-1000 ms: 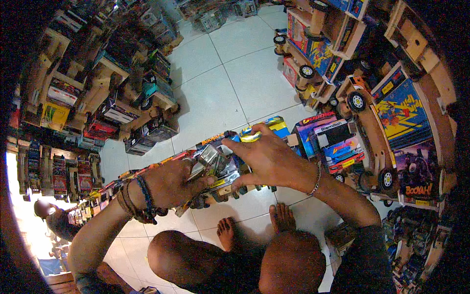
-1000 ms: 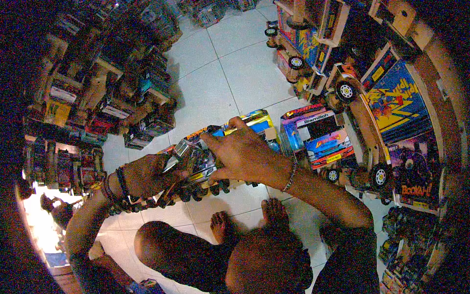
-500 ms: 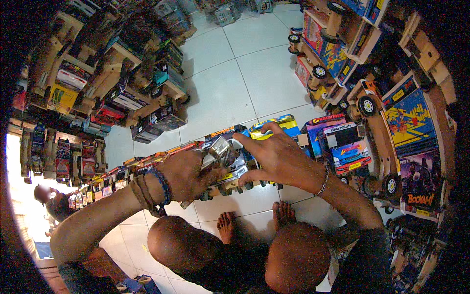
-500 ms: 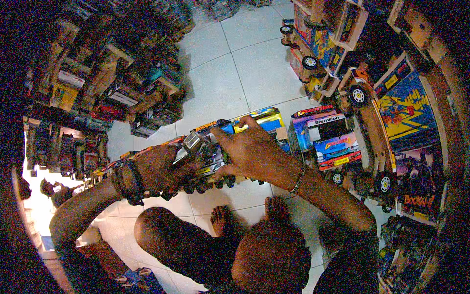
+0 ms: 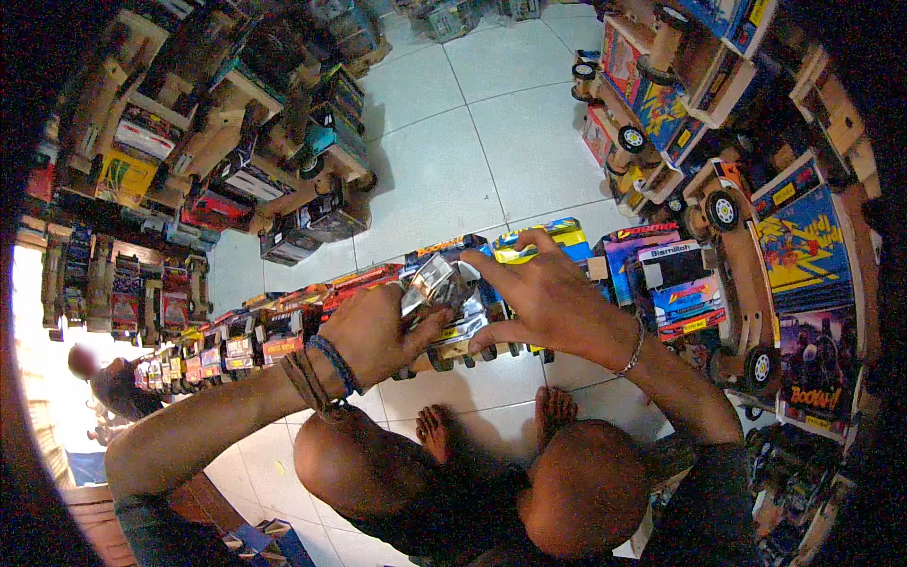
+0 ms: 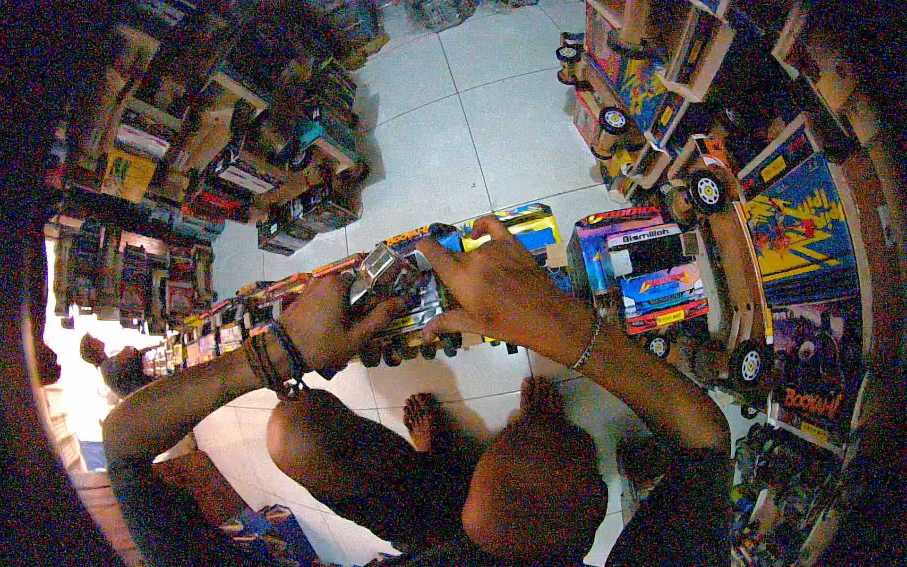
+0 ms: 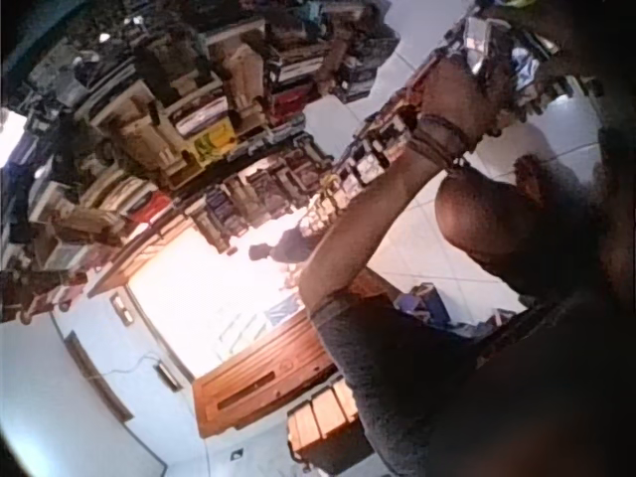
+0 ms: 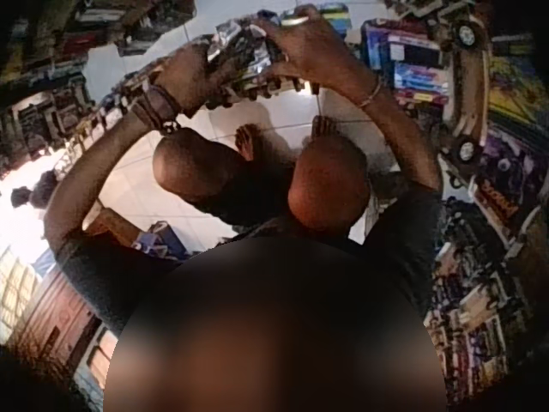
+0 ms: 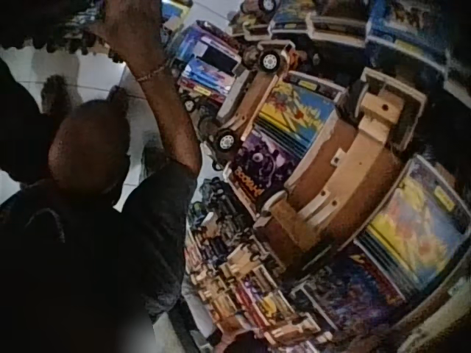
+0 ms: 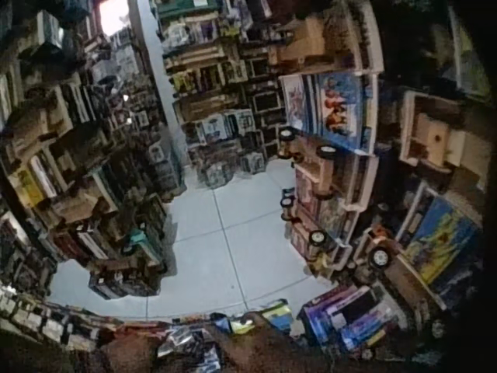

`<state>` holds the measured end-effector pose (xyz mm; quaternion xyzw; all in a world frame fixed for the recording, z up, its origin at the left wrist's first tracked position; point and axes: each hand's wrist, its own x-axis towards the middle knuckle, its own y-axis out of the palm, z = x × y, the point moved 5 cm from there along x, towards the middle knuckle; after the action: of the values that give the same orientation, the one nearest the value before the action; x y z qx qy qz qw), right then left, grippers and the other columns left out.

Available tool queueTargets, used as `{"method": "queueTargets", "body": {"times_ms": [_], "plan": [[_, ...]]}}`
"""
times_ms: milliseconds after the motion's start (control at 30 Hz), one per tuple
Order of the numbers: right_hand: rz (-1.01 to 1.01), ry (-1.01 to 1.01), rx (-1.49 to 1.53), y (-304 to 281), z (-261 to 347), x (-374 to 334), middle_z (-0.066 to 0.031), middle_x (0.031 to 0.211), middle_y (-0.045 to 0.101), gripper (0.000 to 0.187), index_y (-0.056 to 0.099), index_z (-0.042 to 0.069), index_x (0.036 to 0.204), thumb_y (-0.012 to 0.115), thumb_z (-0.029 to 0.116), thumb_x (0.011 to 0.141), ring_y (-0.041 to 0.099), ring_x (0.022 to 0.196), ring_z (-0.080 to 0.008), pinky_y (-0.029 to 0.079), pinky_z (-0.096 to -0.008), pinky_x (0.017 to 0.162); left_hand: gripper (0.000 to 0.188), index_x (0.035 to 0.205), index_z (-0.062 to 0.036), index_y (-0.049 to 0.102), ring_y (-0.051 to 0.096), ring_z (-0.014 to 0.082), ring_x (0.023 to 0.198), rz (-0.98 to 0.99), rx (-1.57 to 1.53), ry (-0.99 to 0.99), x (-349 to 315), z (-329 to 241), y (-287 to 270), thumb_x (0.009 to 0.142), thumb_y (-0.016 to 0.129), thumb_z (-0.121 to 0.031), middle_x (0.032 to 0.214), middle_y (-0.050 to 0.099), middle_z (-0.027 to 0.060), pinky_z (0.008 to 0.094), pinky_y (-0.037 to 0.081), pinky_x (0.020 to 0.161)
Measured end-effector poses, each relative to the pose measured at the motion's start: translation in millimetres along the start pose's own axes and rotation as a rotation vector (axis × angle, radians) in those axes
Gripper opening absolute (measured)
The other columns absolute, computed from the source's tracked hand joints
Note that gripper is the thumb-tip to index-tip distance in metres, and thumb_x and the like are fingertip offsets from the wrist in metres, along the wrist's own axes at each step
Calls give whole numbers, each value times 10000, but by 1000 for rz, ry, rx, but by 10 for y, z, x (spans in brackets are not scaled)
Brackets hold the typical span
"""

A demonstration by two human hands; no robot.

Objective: The person sits on the floor of a toy store and assembles wooden toy trucks. They use a hammer to drive nails into the wooden bodies and attach wheels to the axles. The person handles multiple trucks, picking them up, hammering them, and placing them in a line on the floor.

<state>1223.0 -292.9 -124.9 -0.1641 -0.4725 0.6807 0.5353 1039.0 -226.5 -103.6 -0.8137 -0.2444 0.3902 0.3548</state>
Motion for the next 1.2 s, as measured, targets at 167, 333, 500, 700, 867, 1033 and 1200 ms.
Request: {"method": "queueTargets", "body": {"times_ms": [167, 333, 500, 700, 867, 1033, 1200], "plan": [[15, 29, -27, 22, -16, 5, -143, 695, 660, 870, 475, 36, 1376, 768, 549, 738, 673, 835, -348, 365, -498, 1056, 565, 907, 62, 671, 684, 408, 743, -61, 23, 96, 11, -3, 1, 905, 636, -502, 742, 669, 247, 482, 546, 700], [69, 60, -112, 3, 31, 40, -139, 724, 667, 901, 478, 35, 1382, 769, 575, 723, 672, 831, -352, 376, -500, 1043, 604, 869, 50, 683, 677, 409, 720, -77, 148, 101, 6, -88, -80, 905, 602, -547, 730, 665, 251, 492, 547, 703], [130, 103, -65, -81, 76, 52, -122, 679, 626, 919, 462, 54, 1413, 765, 585, 727, 666, 805, -337, 381, -504, 1028, 721, 927, -2, 680, 706, 359, 778, 147, 136, 18, 25, -138, -247, 889, 516, -704, 780, 682, 243, 465, 558, 724], [38, 60, -118, -118, 114, 40, -205, 1096, 686, 965, 397, 60, 1470, 764, 573, 740, 669, 932, -337, 366, -491, 1045, 778, 1250, -69, 622, 683, 241, 868, 156, -150, -175, -321, 37, -643, 905, 452, -745, 1022, 708, 157, 411, 564, 746], [6, 245, 31, -460, 247, 190, -166, 1143, 692, 714, 536, 60, 1361, 762, 459, 813, 670, 1027, -297, 399, -429, 1042, 771, 1123, 60, 595, 589, 153, 853, -232, -607, 123, -492, -39, -824, 920, 525, -681, 952, 661, 132, 302, 499, 760], [48, 207, 418, -795, 689, 459, -107, 1209, 657, 540, 561, 46, 1286, 754, 325, 865, 599, 1125, -180, 467, -355, 967, 555, 1144, 27, 585, 611, 139, 985, -222, -1017, 285, -517, -395, -733, 881, 752, -432, 1038, 665, 116, 304, 512, 857], [-100, 277, 351, -920, 851, 573, -128, 1076, 675, 490, 550, 43, 1235, 706, 358, 894, 642, 1000, -218, 499, -370, 881, 560, 1136, 23, 611, 631, 164, 1015, -330, -832, 581, -464, -436, -889, 845, 788, -423, 1085, 663, 132, 339, 536, 863]]}}
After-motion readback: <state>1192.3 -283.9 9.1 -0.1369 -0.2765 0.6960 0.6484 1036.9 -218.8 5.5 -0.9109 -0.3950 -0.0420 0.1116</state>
